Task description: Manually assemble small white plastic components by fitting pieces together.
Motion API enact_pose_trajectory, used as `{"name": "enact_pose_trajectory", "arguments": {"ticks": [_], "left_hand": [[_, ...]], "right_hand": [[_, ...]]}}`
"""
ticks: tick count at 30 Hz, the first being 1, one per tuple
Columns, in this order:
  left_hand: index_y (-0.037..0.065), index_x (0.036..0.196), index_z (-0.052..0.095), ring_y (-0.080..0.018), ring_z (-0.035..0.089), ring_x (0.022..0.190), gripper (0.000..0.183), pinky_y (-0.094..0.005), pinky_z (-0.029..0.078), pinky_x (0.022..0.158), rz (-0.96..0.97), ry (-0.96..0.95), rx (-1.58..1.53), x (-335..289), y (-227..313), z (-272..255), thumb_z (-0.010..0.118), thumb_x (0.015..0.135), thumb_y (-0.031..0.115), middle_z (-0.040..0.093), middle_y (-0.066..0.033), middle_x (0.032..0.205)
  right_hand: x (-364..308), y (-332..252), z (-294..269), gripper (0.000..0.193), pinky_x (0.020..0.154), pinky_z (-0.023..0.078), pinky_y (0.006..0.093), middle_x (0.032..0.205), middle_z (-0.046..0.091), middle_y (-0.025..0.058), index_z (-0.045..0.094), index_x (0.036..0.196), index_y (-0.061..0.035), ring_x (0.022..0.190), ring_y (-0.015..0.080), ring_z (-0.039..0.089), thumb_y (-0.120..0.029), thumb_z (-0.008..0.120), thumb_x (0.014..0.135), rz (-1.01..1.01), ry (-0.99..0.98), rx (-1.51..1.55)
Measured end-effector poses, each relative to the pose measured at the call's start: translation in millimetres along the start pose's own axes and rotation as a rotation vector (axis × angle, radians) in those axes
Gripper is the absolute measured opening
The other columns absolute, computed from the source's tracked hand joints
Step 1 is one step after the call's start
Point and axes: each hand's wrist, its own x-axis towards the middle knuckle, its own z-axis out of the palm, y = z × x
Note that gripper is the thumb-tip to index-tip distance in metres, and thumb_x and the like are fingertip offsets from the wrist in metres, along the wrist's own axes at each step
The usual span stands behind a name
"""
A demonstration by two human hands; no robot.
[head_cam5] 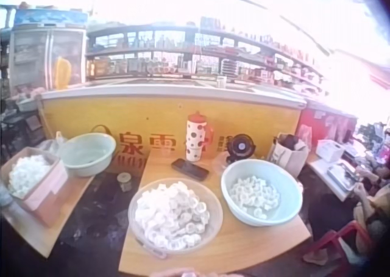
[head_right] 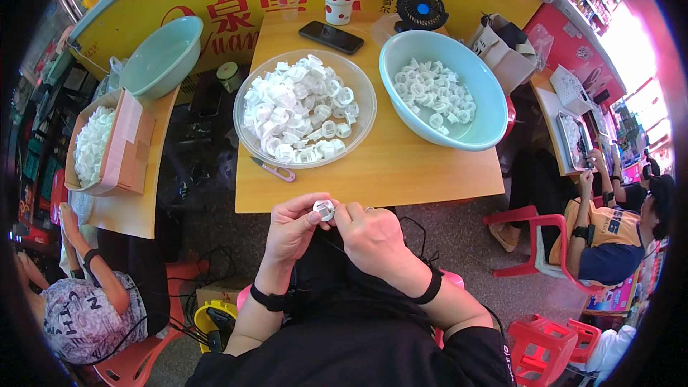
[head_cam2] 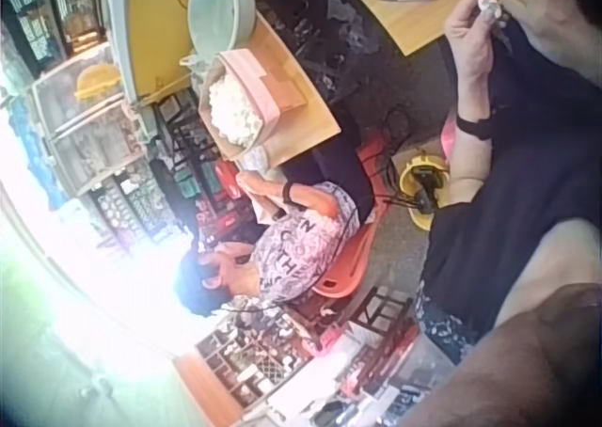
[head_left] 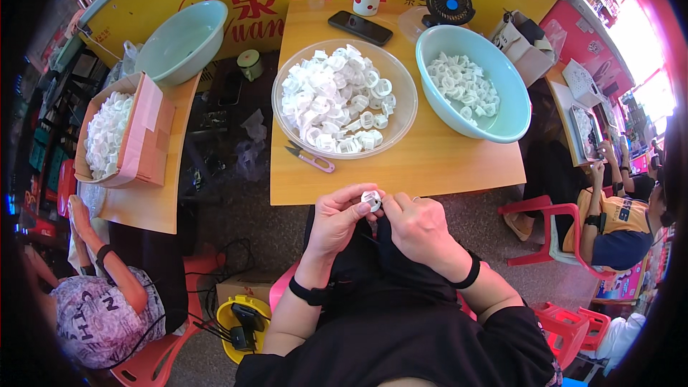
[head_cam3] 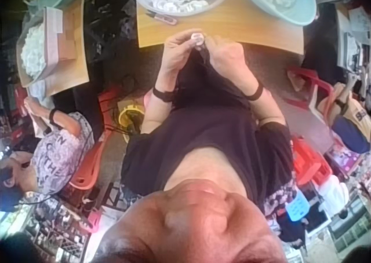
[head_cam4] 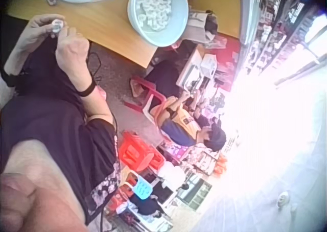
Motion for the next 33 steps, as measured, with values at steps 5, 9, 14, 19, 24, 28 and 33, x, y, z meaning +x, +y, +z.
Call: {"name": "enact_pose_trajectory", "arguments": {"ticks": [5, 9, 14, 19, 24, 28, 33], "left_hand": [[-0.006, 0.117, 0.062, -0.0193, 0.068, 0.090, 0.030, -0.0271, 0.057, 0.074, 0.039, 0.023, 0.010, 1, -3, 0, 0.065, 0.088, 0.002, 0.068, -0.0178, 0.107], [-0.006, 0.116, 0.063, -0.0191, 0.068, 0.090, 0.029, -0.0273, 0.057, 0.075, 0.047, 0.043, 0.036, 0, -8, 0, 0.065, 0.088, 0.001, 0.068, -0.0173, 0.107], [-0.005, 0.115, 0.063, -0.0187, 0.067, 0.093, 0.028, -0.0276, 0.056, 0.079, 0.054, 0.103, 0.135, 0, -12, 5, 0.065, 0.087, 0.000, 0.068, -0.0154, 0.105], [-0.005, 0.115, 0.063, -0.0184, 0.067, 0.092, 0.030, -0.0273, 0.056, 0.079, 0.090, 0.080, 0.184, -1, -8, 9, 0.066, 0.086, 0.001, 0.067, -0.0154, 0.108], [-0.005, 0.115, 0.064, -0.0181, 0.067, 0.090, 0.031, -0.0265, 0.055, 0.076, 0.106, 0.031, 0.170, -1, -1, 9, 0.068, 0.085, 0.003, 0.067, -0.0152, 0.108], [-0.003, 0.115, 0.065, -0.0175, 0.066, 0.090, 0.031, -0.0264, 0.055, 0.075, 0.149, 0.035, 0.216, -2, 1, 8, 0.070, 0.085, 0.004, 0.066, -0.0141, 0.109], [-0.003, 0.114, 0.065, -0.0170, 0.066, 0.090, 0.031, -0.0262, 0.055, 0.075, 0.182, 0.033, 0.252, -1, 4, 10, 0.070, 0.084, 0.003, 0.065, -0.0133, 0.110]], "right_hand": [[3, -3, -6, 0.027, 0.047, 0.043, 0.0302, 0.069, 0.055, 0.0081, 0.062, 0.099, 0.0064, 0.055, 0.0196, 0.057, -0.011, 0.059, 0.078, -0.216, -0.068, -0.409], [4, -7, -7, 0.026, 0.047, 0.040, 0.0264, 0.067, 0.054, 0.0072, 0.065, 0.092, 0.0080, 0.057, 0.0160, 0.055, -0.014, 0.059, 0.078, -0.346, 0.041, -0.624], [-1, -8, -4, 0.023, 0.048, 0.036, 0.0231, 0.063, 0.050, 0.0035, 0.067, 0.087, 0.0070, 0.055, 0.0130, 0.051, -0.015, 0.062, 0.082, -0.448, 0.044, -0.836], [1, 2, -11, 0.013, 0.048, 0.042, 0.0305, 0.063, 0.054, 0.0069, 0.063, 0.079, 0.0021, 0.056, 0.0196, 0.058, -0.010, 0.059, 0.082, -0.315, -0.026, -0.450], [4, 13, -13, 0.006, 0.055, 0.048, 0.0444, 0.069, 0.061, 0.0189, 0.060, 0.079, -0.0008, 0.065, 0.0365, 0.063, -0.006, 0.060, 0.081, 0.039, -0.086, 0.366], [12, 12, -16, 0.005, 0.057, 0.048, 0.0463, 0.069, 0.061, 0.0210, 0.062, 0.082, -0.0009, 0.066, 0.0392, 0.063, -0.006, 0.060, 0.082, 0.111, -0.158, 0.476], [16, 10, -14, 0.007, 0.057, 0.047, 0.0473, 0.071, 0.062, 0.0207, 0.063, 0.085, -0.0014, 0.067, 0.0402, 0.062, -0.007, 0.057, 0.085, 0.029, -0.137, 0.440]]}}
